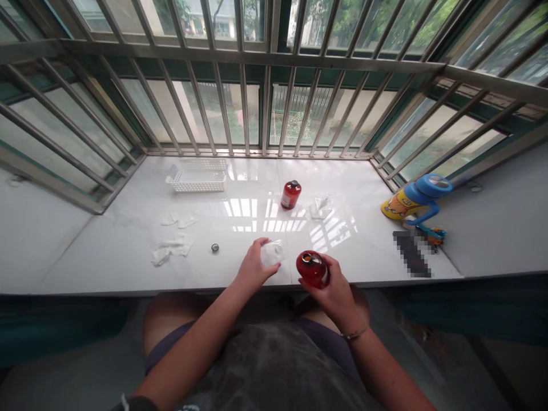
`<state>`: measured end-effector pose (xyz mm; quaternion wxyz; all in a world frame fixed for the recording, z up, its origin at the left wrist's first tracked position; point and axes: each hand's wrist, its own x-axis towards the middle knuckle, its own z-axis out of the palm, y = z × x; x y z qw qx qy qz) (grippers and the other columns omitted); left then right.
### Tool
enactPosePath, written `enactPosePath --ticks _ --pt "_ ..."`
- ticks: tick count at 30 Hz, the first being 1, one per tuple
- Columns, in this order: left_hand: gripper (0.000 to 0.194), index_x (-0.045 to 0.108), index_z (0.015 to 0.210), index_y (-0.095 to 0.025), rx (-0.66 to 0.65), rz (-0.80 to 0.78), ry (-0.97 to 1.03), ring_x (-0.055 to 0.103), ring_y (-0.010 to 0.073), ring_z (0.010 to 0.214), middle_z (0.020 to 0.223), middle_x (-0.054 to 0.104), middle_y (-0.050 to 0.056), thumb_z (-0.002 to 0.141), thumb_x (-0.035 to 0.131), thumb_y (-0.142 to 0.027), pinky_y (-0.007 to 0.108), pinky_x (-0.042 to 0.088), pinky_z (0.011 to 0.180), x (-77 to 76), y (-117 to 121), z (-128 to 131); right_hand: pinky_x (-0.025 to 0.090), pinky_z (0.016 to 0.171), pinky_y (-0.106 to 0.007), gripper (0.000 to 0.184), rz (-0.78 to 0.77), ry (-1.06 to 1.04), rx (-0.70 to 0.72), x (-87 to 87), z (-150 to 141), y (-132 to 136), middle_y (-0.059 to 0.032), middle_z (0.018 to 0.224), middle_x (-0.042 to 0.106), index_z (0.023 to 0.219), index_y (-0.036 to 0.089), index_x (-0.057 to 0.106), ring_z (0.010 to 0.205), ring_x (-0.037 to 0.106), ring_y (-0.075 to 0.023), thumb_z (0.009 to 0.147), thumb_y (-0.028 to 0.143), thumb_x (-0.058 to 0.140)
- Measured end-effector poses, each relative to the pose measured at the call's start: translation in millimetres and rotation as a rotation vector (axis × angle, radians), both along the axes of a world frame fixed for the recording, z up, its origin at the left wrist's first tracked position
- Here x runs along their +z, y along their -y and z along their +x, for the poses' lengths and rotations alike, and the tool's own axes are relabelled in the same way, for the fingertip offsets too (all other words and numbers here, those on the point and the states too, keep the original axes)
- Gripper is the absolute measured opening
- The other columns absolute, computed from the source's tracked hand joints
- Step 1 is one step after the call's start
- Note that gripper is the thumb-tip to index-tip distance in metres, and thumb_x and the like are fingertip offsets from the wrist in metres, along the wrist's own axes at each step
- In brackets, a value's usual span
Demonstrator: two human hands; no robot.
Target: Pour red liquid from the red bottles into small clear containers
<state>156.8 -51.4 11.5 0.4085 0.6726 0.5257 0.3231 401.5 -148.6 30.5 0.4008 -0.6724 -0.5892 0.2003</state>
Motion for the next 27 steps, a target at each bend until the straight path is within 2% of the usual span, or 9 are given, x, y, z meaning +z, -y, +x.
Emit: enactPosePath --ticks 3,7,13,19,27 --pt "0.068 0.057 0.139 -0.028 -0.009 -0.034 0.048 0.072 0.0298 0.121 0.140 0.067 0.009 0.079 0.089 -0.029 0.050 0.059 0.108 14.9 9 -24 0.057 0.111 -0.053 0.069 0.075 0.057 0.128 1.9 6 -4 -0.0125 0.140 0.068 0.144 0.027 0.053 0.128 0.069 -0.0341 0.085 0.042 0.085" --pt "0.067 0.061 0.138 -0.029 -0.062 0.070 0.016 0.066 0.0313 0.130 0.140 0.066 0.009 0.078 0.091 -0.027 0.051 0.058 0.112 31.9 24 -45 0.059 0.110 -0.052 0.065 0.113 0.088 0.281 6.6 10 -13 -0.0122 0.139 0.067 0.145 0.027 0.053 0.128 0.068 -0.0331 0.087 0.032 0.082" --pt "0.068 0.060 0.143 -0.032 -0.097 0.088 0.055 0.063 0.0294 0.135 0.144 0.065 0.007 0.082 0.090 -0.026 0.051 0.060 0.113 36.2 40 -57 0.060 0.108 -0.053 0.075 0.109 0.216 0.530 19.8 6 -26 -0.0105 0.141 0.069 0.153 0.030 0.050 0.129 0.069 -0.0333 0.083 0.018 0.076" --pt "0.070 0.061 0.143 -0.032 -0.116 0.079 0.029 0.062 0.0302 0.135 0.143 0.065 0.008 0.080 0.092 -0.027 0.051 0.060 0.113 35.0 47 -61 0.058 0.109 -0.057 0.079 0.152 0.391 0.553 26.7 -1 -32 -0.0139 0.144 0.068 0.156 0.028 0.047 0.129 0.067 -0.0353 0.084 0.013 0.076" --pt "0.072 0.060 0.145 -0.032 -0.141 0.105 -0.023 0.061 0.0310 0.138 0.145 0.066 0.008 0.081 0.092 -0.027 0.052 0.054 0.120 35.1 50 -62 0.054 0.110 -0.057 0.082 0.092 0.502 0.613 37.4 2 -37 -0.0146 0.147 0.067 0.157 0.026 0.047 0.131 0.065 -0.0367 0.082 0.011 0.076"
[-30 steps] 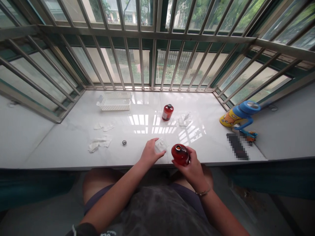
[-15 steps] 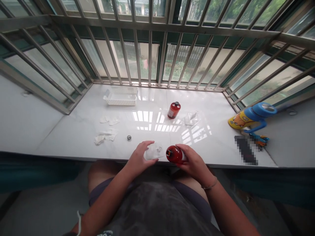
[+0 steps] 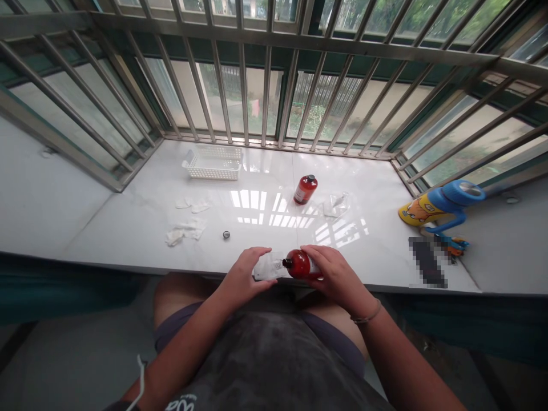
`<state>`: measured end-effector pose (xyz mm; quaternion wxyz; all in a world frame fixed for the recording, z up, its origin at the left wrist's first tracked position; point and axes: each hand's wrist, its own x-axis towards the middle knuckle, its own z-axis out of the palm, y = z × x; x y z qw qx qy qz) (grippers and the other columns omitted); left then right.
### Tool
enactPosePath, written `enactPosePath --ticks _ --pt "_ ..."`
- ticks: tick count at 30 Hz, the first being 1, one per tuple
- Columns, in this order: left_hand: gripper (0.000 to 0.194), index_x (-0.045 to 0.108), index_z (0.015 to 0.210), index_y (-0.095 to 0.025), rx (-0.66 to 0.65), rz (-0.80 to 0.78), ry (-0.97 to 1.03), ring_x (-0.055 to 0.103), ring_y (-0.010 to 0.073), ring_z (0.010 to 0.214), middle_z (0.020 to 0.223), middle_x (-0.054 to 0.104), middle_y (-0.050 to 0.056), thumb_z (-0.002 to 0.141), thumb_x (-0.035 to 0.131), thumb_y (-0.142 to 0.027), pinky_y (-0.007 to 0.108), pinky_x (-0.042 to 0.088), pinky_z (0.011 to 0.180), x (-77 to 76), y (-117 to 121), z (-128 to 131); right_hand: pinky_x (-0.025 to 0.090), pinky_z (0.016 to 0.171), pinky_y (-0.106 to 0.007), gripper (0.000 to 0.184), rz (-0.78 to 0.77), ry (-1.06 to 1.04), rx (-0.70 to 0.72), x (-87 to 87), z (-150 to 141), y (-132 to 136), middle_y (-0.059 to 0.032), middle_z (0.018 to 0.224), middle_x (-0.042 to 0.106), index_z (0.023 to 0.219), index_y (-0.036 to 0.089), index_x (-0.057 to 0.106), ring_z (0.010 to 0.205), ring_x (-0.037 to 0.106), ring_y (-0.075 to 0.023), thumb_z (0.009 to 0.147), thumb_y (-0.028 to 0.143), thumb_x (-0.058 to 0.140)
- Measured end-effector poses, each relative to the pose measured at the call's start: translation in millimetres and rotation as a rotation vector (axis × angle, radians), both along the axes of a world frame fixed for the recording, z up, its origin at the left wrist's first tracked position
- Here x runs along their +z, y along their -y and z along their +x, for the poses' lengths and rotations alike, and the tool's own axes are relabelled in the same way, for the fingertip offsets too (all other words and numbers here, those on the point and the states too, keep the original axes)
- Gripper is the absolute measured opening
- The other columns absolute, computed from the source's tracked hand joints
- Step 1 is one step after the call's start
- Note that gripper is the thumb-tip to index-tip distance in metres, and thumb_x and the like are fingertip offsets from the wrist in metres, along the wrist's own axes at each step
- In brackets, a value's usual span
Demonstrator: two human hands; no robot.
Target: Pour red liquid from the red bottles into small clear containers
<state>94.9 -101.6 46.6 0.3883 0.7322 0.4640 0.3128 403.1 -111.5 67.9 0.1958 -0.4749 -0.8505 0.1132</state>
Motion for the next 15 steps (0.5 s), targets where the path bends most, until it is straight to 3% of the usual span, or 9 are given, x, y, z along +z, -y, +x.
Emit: enactPosePath --ticks 6,15 --pt "0.071 0.061 0.145 -0.031 -0.008 -0.040 0.036 0.063 0.0316 0.136 0.144 0.066 0.009 0.081 0.092 -0.032 0.053 0.054 0.119 -2.9 1 3 0.053 0.108 -0.056 0.077 -0.004 0.057 0.047 17.0 -2 -4 -0.0142 0.144 0.069 0.156 0.026 0.049 0.129 0.067 -0.0362 0.085 0.013 0.075" --pt "0.069 0.062 0.143 -0.031 -0.006 -0.119 0.101 0.065 0.0297 0.133 0.144 0.066 0.008 0.081 0.092 -0.034 0.048 0.060 0.111 -5.0 1 4 0.049 0.112 -0.057 0.078 -0.014 0.123 0.093 26.7 -2 -11 -0.0137 0.146 0.067 0.158 0.025 0.047 0.128 0.066 -0.0349 0.087 0.014 0.077"
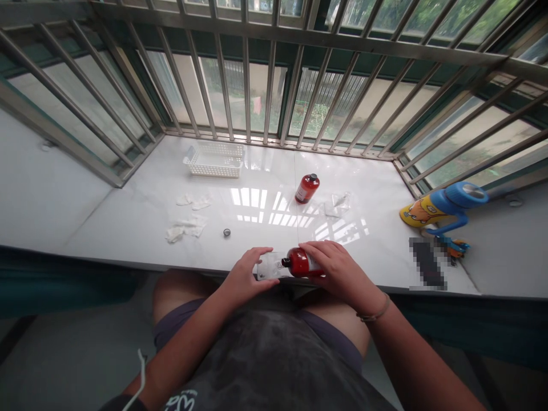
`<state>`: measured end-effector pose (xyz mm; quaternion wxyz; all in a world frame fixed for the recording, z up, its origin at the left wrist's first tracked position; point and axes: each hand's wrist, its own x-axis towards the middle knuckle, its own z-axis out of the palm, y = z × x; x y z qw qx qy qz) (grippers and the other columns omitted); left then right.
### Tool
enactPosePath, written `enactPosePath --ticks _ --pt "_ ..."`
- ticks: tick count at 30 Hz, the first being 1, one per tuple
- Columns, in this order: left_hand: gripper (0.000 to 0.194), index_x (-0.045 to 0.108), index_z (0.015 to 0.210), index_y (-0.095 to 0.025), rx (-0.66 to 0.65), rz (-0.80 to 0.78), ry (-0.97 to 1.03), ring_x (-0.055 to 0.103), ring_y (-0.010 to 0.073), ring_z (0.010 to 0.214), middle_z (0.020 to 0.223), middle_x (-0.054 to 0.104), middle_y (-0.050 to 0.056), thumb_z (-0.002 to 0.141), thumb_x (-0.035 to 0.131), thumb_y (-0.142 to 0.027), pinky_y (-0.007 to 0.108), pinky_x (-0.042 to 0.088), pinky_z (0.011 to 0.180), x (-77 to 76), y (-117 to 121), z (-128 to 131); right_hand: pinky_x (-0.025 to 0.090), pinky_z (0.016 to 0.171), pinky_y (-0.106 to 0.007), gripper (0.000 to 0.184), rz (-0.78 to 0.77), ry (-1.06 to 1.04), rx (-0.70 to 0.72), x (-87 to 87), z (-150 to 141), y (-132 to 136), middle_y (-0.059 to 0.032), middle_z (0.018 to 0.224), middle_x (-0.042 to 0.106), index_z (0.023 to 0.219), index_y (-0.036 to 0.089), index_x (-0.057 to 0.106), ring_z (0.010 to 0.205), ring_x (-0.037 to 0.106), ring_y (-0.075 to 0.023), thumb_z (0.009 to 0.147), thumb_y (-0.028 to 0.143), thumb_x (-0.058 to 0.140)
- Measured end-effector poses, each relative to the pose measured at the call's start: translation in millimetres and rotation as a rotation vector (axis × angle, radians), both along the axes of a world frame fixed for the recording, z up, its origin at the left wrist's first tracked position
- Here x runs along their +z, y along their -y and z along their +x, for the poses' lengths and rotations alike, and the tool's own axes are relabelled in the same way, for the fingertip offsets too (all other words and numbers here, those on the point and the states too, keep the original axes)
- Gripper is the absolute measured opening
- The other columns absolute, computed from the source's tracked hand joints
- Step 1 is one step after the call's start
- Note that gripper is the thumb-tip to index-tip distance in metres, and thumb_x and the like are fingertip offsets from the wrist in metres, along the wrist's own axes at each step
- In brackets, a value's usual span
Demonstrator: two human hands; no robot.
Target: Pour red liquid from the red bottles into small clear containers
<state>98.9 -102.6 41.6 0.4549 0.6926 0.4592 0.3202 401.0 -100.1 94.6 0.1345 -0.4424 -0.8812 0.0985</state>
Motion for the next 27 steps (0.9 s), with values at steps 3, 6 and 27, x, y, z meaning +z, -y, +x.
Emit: enactPosePath --ticks 3,6,27 --pt "0.069 0.063 0.142 -0.031 0.002 -0.015 0.012 0.067 0.0294 0.131 0.144 0.067 0.008 0.080 0.093 -0.034 0.048 0.060 0.111 0.0 0 0 0.048 0.112 -0.057 0.077 0.003 0.029 0.007 5.1 -1 -2 -0.0136 0.147 0.067 0.157 0.025 0.047 0.128 0.066 -0.0349 0.087 0.012 0.075" --pt "0.070 0.063 0.142 -0.031 0.004 -0.047 0.023 0.069 0.0294 0.128 0.144 0.068 0.007 0.079 0.093 -0.034 0.049 0.060 0.111 -0.1 1 0 0.049 0.111 -0.056 0.078 0.004 0.046 0.016 11.2 -2 -4 -0.0130 0.146 0.068 0.157 0.027 0.048 0.126 0.067 -0.0347 0.085 0.010 0.074" --pt "0.073 0.065 0.140 -0.029 0.031 -0.211 0.277 0.071 0.0327 0.131 0.147 0.067 0.012 0.075 0.098 -0.032 0.054 0.059 0.114 -16.0 4 6 0.049 0.109 -0.055 0.076 0.003 0.115 0.031 35.5 -10 -7 -0.0117 0.143 0.070 0.155 0.027 0.053 0.123 0.068 -0.0344 0.083 0.009 0.072"
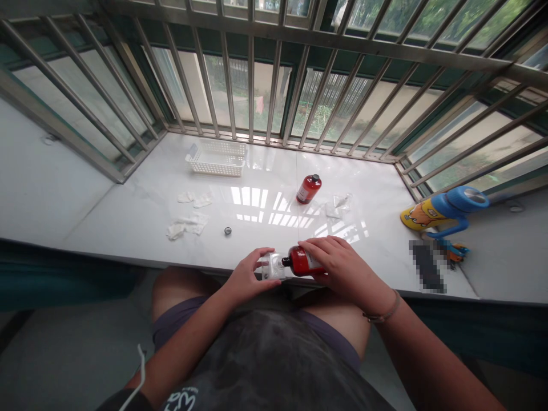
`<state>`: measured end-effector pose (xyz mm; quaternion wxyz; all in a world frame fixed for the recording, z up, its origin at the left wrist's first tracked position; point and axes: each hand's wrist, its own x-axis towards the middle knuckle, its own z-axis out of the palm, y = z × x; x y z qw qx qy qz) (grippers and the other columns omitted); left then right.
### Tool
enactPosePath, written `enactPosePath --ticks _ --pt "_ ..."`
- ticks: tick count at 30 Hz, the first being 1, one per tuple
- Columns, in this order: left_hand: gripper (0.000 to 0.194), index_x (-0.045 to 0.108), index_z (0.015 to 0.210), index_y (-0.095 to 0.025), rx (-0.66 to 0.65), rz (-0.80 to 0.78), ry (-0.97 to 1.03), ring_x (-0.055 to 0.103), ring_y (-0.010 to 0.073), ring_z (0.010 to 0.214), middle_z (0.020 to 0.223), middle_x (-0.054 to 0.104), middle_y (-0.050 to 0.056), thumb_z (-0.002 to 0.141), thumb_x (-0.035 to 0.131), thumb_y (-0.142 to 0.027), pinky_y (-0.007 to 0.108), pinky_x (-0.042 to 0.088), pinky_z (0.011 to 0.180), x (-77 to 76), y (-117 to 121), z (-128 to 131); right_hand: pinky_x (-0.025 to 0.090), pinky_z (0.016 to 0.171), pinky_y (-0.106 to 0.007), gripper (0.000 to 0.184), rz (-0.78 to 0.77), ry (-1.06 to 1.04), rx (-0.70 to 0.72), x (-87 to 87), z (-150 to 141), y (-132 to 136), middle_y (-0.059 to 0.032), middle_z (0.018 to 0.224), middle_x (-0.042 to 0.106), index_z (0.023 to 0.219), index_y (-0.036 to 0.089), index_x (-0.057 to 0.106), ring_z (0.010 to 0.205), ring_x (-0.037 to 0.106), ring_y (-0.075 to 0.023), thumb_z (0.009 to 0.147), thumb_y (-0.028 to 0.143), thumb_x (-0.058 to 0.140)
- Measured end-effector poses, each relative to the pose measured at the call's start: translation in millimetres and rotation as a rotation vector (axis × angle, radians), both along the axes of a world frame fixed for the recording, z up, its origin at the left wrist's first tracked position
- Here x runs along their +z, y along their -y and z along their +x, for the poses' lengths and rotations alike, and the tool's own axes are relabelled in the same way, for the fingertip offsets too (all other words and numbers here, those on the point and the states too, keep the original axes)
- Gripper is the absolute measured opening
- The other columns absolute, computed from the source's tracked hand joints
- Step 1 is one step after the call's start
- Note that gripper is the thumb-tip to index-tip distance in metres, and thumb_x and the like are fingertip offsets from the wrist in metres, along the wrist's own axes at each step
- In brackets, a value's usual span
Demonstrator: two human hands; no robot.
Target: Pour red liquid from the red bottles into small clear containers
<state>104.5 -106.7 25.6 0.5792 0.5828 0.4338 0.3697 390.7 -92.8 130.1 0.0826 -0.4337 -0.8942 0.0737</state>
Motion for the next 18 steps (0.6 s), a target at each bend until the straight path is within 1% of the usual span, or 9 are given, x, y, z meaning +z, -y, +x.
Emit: enactPosePath --ticks 5,10,13,18 --pt "0.074 0.064 0.140 -0.028 -0.002 -0.015 -0.010 0.070 0.0337 0.131 0.148 0.067 0.013 0.075 0.098 -0.034 0.055 0.059 0.114 1.0 0.0 -0.5 0.049 0.110 -0.055 0.076 0.004 -0.004 0.000 0.8 -0.5 0.1 -0.0115 0.143 0.070 0.155 0.028 0.053 0.124 0.068 -0.0343 0.083 0.010 0.072" --pt "0.073 0.064 0.140 -0.029 -0.003 0.004 -0.013 0.070 0.0319 0.131 0.147 0.067 0.011 0.075 0.097 -0.034 0.051 0.060 0.114 0.0 0.6 -1.1 0.049 0.111 -0.057 0.074 -0.013 -0.007 0.000 -1.7 0.2 -0.6 -0.0114 0.145 0.069 0.153 0.029 0.053 0.126 0.068 -0.0344 0.084 0.008 0.069" --pt "0.073 0.063 0.141 -0.029 -0.010 0.007 -0.018 0.070 0.0308 0.131 0.147 0.067 0.011 0.076 0.097 -0.034 0.050 0.059 0.115 -1.2 0.7 -1.6 0.047 0.114 -0.060 0.073 -0.026 -0.015 0.003 -4.2 1.2 -0.6 -0.0116 0.146 0.069 0.153 0.028 0.051 0.128 0.068 -0.0342 0.085 0.006 0.068" --pt "0.073 0.063 0.141 -0.029 -0.014 0.014 -0.015 0.068 0.0314 0.135 0.149 0.066 0.011 0.077 0.096 -0.034 0.051 0.057 0.118 -1.5 0.3 -2.5 0.045 0.118 -0.062 0.075 -0.034 -0.029 -0.011 -6.7 2.5 0.3 -0.0115 0.147 0.069 0.153 0.029 0.051 0.131 0.067 -0.0342 0.084 0.006 0.068"
